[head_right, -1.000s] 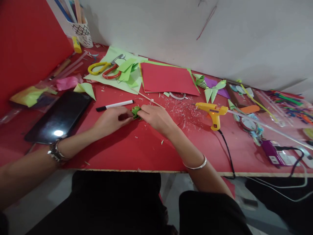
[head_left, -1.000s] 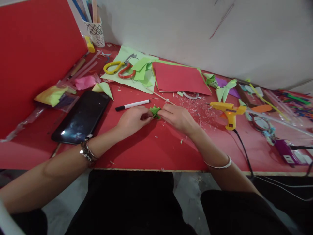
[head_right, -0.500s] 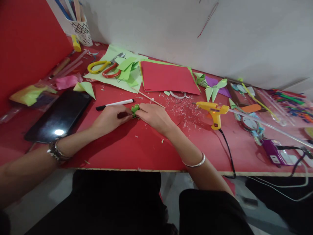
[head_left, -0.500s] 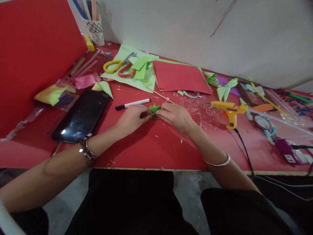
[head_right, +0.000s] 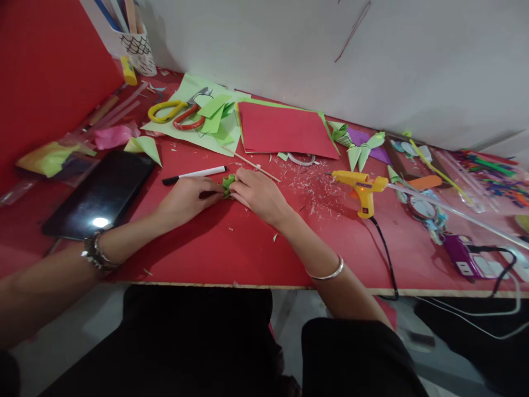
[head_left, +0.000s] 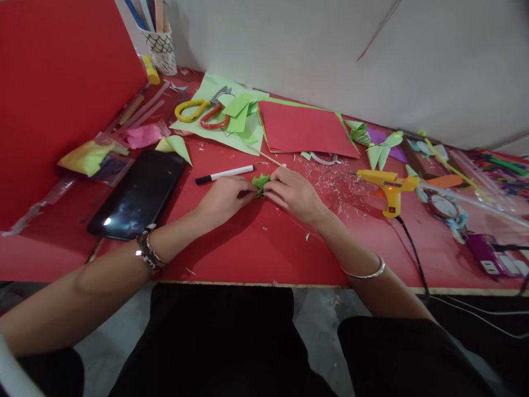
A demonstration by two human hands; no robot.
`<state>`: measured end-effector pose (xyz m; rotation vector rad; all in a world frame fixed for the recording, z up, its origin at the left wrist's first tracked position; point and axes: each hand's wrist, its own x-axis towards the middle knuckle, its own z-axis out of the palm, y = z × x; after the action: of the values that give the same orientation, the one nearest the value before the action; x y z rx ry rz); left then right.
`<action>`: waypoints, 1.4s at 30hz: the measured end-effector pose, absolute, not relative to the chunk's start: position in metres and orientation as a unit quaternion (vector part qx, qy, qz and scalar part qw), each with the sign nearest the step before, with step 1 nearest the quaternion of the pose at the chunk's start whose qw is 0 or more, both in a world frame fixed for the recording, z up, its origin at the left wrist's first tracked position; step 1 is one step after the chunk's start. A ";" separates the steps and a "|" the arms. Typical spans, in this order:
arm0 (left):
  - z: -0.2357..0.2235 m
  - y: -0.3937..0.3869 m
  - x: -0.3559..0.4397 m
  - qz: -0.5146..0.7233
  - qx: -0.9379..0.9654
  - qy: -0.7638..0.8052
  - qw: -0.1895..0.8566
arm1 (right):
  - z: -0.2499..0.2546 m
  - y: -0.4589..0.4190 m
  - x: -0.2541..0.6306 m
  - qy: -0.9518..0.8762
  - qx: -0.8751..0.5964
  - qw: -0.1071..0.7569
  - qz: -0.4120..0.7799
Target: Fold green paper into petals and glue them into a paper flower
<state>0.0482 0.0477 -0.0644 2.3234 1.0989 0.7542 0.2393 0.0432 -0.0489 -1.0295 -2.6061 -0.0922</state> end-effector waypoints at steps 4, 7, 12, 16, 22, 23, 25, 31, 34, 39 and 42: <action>-0.065 0.048 0.049 0.270 0.850 0.390 0.228 | -0.051 0.045 0.238 -0.917 -0.357 0.170 -0.042; -0.066 0.048 0.049 0.271 0.851 0.390 0.224 | -0.053 0.045 0.238 -0.917 -0.356 0.171 -0.052; -0.066 0.050 0.048 0.269 0.853 0.388 0.222 | -0.055 0.044 0.236 -0.911 -0.366 0.184 -0.047; -0.066 0.050 0.048 0.268 0.854 0.385 0.226 | -0.056 0.043 0.236 -0.904 -0.377 0.201 -0.024; -0.064 0.047 0.051 0.282 0.828 0.409 0.260 | -0.057 0.043 0.235 -0.906 -0.368 0.198 -0.071; -0.064 0.047 0.051 0.285 0.823 0.412 0.268 | -0.057 0.043 0.235 -0.906 -0.366 0.197 -0.075; -0.064 0.047 0.051 0.287 0.821 0.410 0.275 | -0.056 0.043 0.235 -0.908 -0.362 0.198 -0.077; -0.064 0.048 0.048 0.281 0.832 0.408 0.251 | -0.053 0.041 0.242 -0.879 -0.389 0.276 0.002; -0.062 0.048 0.046 0.263 0.835 0.421 0.237 | -0.052 0.039 0.245 -0.845 -0.427 0.311 0.082; -0.062 0.049 0.045 0.264 0.836 0.424 0.227 | -0.056 0.037 0.245 -0.825 -0.425 0.288 0.235; -0.063 0.050 0.046 0.268 0.828 0.434 0.233 | -0.059 0.036 0.243 -0.819 -0.405 0.291 0.284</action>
<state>0.0457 0.0496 -0.0629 2.2737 1.1928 0.7350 0.2430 0.0363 -0.0587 -1.0800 -2.1829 0.7576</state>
